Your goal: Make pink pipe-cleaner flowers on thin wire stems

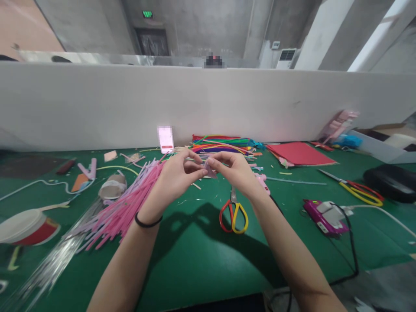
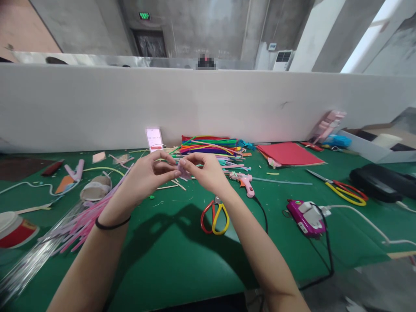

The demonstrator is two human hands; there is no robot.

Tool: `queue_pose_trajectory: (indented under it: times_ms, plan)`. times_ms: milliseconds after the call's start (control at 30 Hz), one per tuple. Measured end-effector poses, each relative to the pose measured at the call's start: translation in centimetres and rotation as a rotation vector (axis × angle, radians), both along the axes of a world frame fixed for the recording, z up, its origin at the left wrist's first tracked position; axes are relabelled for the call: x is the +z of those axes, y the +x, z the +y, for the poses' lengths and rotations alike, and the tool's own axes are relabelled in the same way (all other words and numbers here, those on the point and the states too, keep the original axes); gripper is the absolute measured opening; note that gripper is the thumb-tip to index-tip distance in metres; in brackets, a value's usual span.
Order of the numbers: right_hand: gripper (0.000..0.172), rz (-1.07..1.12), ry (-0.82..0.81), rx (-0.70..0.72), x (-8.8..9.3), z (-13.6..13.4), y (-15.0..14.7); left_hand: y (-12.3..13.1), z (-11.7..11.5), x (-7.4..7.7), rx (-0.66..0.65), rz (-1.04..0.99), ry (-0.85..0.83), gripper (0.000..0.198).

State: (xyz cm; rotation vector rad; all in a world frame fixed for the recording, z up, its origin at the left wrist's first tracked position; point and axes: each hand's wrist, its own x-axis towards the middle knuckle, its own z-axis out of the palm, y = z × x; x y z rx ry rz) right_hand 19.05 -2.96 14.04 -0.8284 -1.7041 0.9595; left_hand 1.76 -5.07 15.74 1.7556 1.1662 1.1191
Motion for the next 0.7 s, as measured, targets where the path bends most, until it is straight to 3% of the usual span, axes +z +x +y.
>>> queue_pose_trajectory:
  times_ms: [267, 500, 700]
  plan:
    - [0.021, -0.059, 0.042, -0.064, -0.36, 0.29, -0.56, 0.09, 0.29, -0.44, -0.013, -0.004, 0.001, 0.021]
    - [0.027, 0.047, -0.118, 0.130, -0.61, 0.63, 0.22, 0.26, 0.25, -0.35, -0.033, -0.021, 0.023, 0.017]
    - [0.029, 0.078, -0.153, 0.149, -0.87, 0.89, 0.30, 0.29, 0.34, -0.47, -0.052, -0.003, -0.001, 0.017]
